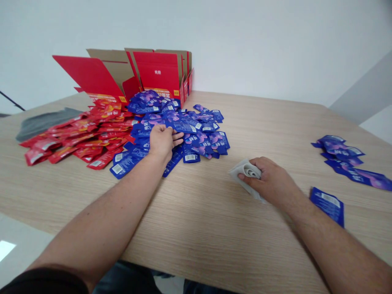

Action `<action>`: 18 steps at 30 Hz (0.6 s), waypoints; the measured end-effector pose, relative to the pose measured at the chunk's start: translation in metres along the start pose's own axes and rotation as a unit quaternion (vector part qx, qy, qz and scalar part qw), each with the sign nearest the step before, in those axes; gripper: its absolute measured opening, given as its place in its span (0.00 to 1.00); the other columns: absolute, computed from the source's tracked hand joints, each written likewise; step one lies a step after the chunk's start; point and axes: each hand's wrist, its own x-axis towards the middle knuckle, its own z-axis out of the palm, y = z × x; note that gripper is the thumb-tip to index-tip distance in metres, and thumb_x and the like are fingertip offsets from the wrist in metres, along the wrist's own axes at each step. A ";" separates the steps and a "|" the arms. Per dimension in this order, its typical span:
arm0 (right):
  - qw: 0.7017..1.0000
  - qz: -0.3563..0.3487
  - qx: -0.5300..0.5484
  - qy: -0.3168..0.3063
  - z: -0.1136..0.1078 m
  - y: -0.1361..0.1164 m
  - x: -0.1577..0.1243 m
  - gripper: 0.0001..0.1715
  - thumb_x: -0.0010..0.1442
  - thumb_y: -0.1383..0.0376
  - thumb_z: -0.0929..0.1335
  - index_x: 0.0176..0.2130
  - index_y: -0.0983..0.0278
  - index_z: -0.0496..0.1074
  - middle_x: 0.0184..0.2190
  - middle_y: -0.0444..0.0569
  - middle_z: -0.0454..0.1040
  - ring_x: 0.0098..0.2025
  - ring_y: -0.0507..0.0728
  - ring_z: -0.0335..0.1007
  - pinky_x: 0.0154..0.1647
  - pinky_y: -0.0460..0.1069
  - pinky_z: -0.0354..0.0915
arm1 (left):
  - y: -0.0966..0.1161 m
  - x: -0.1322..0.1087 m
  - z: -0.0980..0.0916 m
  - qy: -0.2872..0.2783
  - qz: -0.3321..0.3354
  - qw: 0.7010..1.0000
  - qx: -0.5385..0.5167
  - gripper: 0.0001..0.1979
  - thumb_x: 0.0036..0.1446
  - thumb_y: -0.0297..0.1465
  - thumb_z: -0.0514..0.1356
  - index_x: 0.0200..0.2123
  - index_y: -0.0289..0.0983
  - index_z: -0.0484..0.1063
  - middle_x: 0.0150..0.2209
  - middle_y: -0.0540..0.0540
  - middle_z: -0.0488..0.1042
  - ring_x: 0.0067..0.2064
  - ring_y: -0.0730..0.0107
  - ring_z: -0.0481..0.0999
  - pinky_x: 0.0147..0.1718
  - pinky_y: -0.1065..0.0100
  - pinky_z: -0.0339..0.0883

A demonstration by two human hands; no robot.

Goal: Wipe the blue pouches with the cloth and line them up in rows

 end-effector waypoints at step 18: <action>1.000 -0.010 0.001 -0.004 -0.003 -0.005 0.000 0.13 0.59 0.52 0.71 0.32 0.59 0.75 0.33 0.50 0.77 0.37 0.61 0.74 0.39 0.54 0.66 | -0.001 -0.006 0.006 0.078 0.109 0.991 0.011 0.16 0.56 0.17 0.53 0.40 0.44 0.55 0.25 0.59 0.57 0.17 0.78 0.57 0.13 0.75 0.51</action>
